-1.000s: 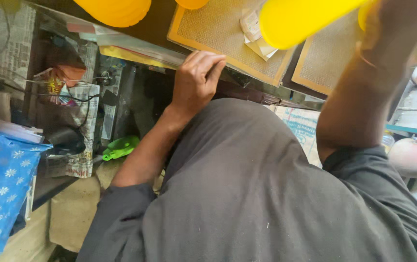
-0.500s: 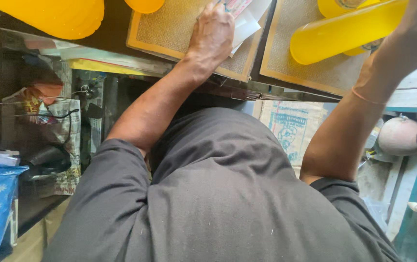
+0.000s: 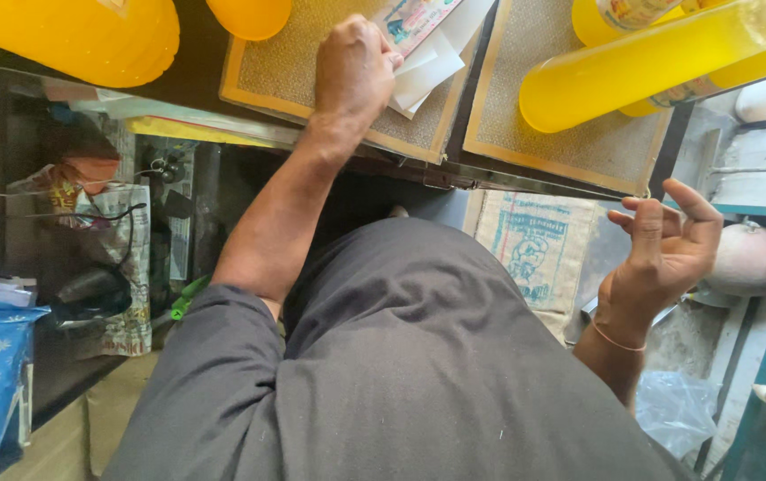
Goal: The person repeatedly folds small rectangular paper sheets into cylindrical shapes by hand. They pick up each sheet, roll it, and place the finished cylinder on a nearby surface. The process is repeated multiple times with similar paper items.
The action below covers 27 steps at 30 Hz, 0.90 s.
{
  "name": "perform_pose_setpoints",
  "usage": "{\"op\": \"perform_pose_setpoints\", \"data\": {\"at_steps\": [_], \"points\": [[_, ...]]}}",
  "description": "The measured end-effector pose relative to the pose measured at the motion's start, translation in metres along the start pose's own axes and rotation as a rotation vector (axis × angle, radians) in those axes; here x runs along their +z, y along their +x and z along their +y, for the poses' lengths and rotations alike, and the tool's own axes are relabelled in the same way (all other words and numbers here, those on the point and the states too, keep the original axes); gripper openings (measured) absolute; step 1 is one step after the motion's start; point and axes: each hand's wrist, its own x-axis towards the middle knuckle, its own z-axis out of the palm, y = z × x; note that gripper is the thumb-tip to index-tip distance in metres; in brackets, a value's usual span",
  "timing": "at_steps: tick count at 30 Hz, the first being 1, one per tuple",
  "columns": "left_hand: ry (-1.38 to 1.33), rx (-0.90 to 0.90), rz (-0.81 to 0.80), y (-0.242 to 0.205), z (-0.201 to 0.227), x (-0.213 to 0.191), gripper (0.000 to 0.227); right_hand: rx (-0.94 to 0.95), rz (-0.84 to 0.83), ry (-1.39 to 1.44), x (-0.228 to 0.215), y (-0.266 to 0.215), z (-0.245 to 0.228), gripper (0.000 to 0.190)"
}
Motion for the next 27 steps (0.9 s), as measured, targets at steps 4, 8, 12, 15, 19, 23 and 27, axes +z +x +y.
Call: {"op": "perform_pose_setpoints", "data": {"at_steps": [4, 8, 12, 15, 19, 23, 27], "points": [[-0.066, -0.097, -0.059, 0.003, -0.005, -0.009, 0.013, -0.043, -0.077, 0.041, 0.019, 0.003, 0.003, 0.024], [-0.075, -0.216, -0.193, 0.003, -0.003, -0.008, 0.024, -0.109, -0.172, 0.068, 0.051, 0.01, -0.008, 0.017], [-0.129, -0.136, -0.223, 0.005, -0.007, -0.01, 0.018, -0.103, -0.188, 0.045, 0.081, 0.004, -0.024, 0.017], [-0.176, -0.112, -0.201, 0.011, -0.013, -0.008, 0.016, -0.082, -0.218, 0.006, 0.092, 0.0, -0.028, 0.014], [-0.246, -0.165, -0.228, 0.015, -0.025, -0.002, 0.012, -0.095, -0.268, 0.022, 0.095, -0.006, -0.021, 0.011], [-0.117, 0.044, -0.349, 0.019, -0.034, 0.006, 0.014, -0.079, -0.242, -0.007, 0.096, -0.011, -0.013, 0.011], [-0.031, 0.156, -0.253, 0.016, -0.029, 0.002, 0.007, -0.081, -0.215, 0.001, 0.107, -0.015, -0.013, 0.011]]}}
